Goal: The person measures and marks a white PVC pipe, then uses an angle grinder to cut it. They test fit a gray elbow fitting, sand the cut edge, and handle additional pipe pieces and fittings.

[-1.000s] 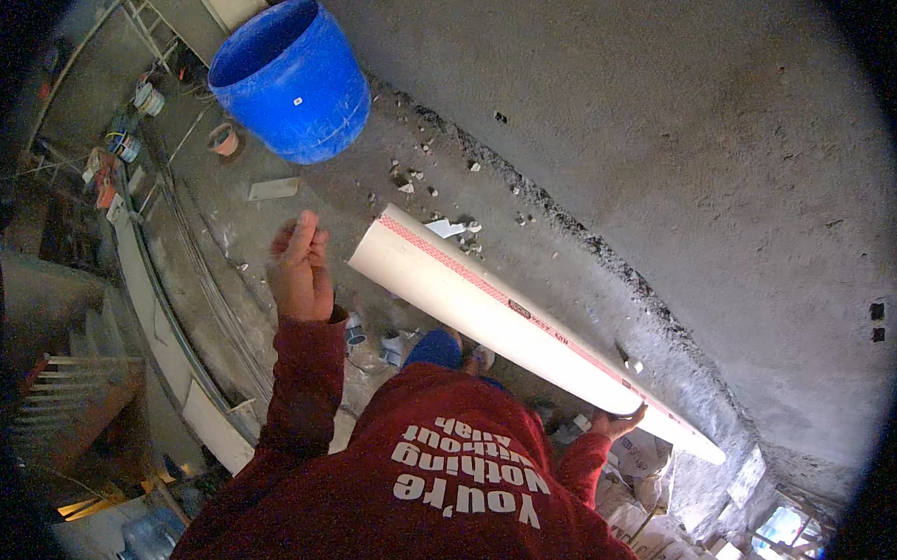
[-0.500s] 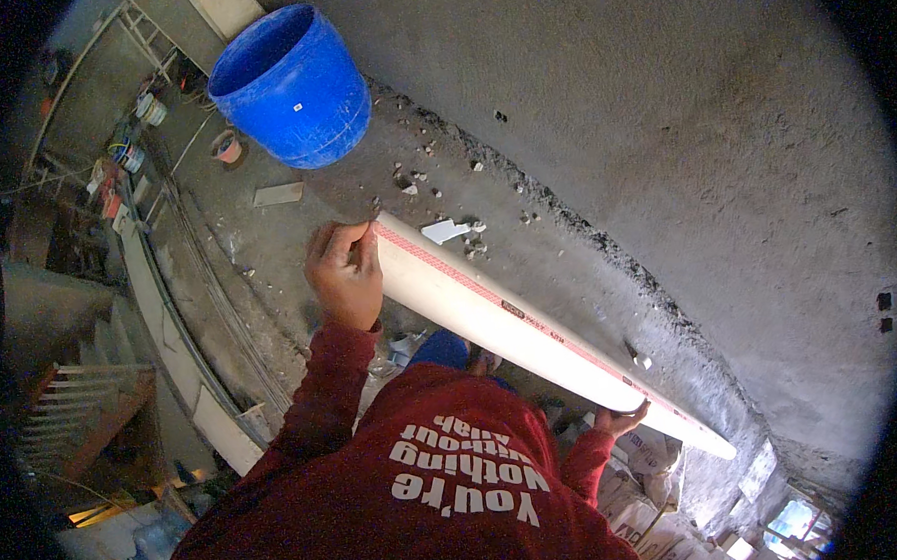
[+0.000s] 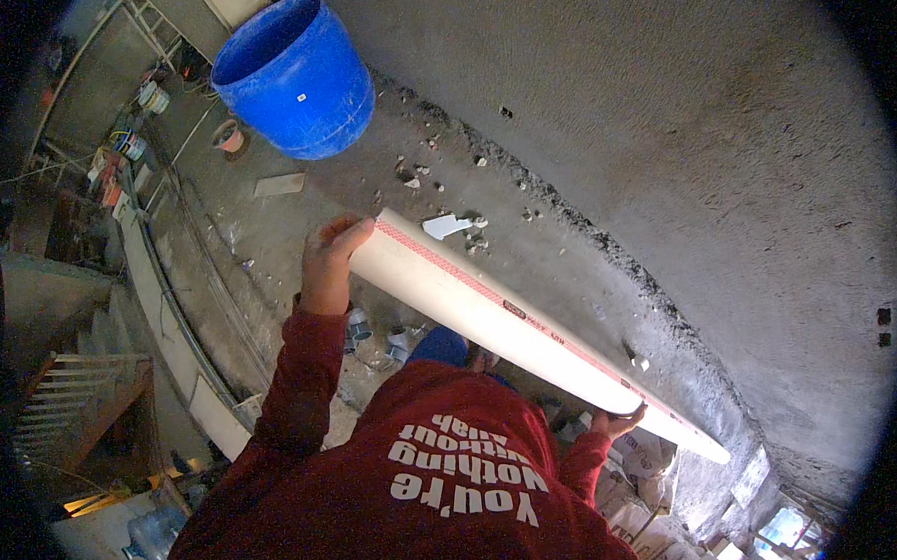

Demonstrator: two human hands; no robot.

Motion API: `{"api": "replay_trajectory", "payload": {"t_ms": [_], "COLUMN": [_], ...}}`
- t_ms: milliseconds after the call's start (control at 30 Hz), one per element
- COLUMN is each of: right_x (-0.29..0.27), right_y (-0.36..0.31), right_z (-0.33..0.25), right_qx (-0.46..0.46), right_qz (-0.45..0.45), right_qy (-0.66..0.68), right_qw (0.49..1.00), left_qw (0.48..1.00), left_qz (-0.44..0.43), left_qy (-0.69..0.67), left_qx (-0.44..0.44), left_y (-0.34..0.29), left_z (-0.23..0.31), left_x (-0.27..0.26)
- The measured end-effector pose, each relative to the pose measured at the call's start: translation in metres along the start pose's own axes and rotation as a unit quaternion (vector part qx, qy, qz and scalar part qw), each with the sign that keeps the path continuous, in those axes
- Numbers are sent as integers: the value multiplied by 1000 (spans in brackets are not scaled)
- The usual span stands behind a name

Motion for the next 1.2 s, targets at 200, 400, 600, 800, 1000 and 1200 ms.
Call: {"api": "replay_trajectory", "payload": {"t_ms": [200,400,600,800,1000,1200], "right_x": [1,9,4,1,1,-4], "right_y": [-2,-9,0,3,2,11], "right_z": [1,4,0,-2,-3,-5], "right_qx": [-12,-7,3,2,7,-6], "right_qz": [22,25,-15,-5,1,-16], "right_qy": [2,11,10,5,9,16], "right_qw": [1000,1000,1000,1000,1000,1000], "left_qw": [981,974,998,998,957,924], "left_qz": [-26,-39,-61,8,-8,-17], "left_qy": [-183,-206,27,46,215,302], "left_qx": [-65,-85,-10,44,197,234], "left_y": [11,8,-18,-19,-20,-23], "left_z": [-12,-18,-7,5,16,10], "left_x": [-7,-25,-20,-20,-37,-44]}}
Point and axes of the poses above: each hand's wrist, its own y-axis towards the middle knuckle, its own x-axis out of the palm, z = x × y, the point moved 4 cm from there along y, towards the middle knuckle, and after that the axes turned 11 degrees about y, right-handed, at the moved point
